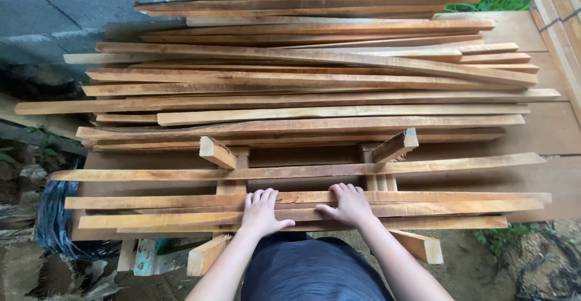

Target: The person picks up thin wooden planks from a pile and places them onto a wooden rack. They align the planks carefully and use black straps to secure the stack in place.

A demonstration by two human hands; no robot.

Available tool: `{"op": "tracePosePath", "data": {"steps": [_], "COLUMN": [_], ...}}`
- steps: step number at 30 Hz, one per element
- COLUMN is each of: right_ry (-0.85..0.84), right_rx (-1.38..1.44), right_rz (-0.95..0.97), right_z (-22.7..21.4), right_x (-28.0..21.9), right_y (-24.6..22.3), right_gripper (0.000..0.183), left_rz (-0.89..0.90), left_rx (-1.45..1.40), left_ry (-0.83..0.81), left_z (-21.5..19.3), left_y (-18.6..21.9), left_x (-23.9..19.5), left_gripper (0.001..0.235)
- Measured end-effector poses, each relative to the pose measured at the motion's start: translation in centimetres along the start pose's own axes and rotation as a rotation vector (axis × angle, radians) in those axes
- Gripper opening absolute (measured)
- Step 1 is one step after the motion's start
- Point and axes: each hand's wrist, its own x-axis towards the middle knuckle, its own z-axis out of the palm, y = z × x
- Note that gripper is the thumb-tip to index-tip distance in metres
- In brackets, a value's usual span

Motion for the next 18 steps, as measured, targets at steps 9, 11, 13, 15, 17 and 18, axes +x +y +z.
{"op": "tracePosePath", "data": {"steps": [9,11,13,15,17,18], "right_ry": [-0.128,-0.154,-0.183,-0.179,-0.196,-0.208], "right_rx": [-0.07,-0.125,-0.187,-0.187,-0.174,-0.167], "right_rz": [-0.123,-0.135,-0.156,-0.128,-0.123,-0.109], "right_z": [-0.4,-0.6,-0.8,-0.7,-1.1,-1.4], "right_x": [-0.1,-0.4,-0.6,-0.1,-0.4,-0.6], "right_y": [0.2,0.0,0.0,-0.5,-1.0,-0.9], "right_gripper": [0.112,0.12,0.129,0.127,0.126,0.125], "left_rz": [0.064,0.082,0.092,0.079,0.082,0.097], "left_rx": [0.219,0.27,0.312,0.229,0.139,0.047], "left_ry": [-0.024,0.03,0.088,0.048,0.052,0.061], "left_z": [2.8,4.6,5.2,3.9,2.9,2.5], "left_y": [0.3,-0.6,-0.5,-0.3,-0.3,-0.1], "left_x": [-1.8,-1.3,-1.3,-1.6,-2.1,-2.1], "left_gripper": [0.131,0.128,0.125,0.125,0.124,0.124]}}
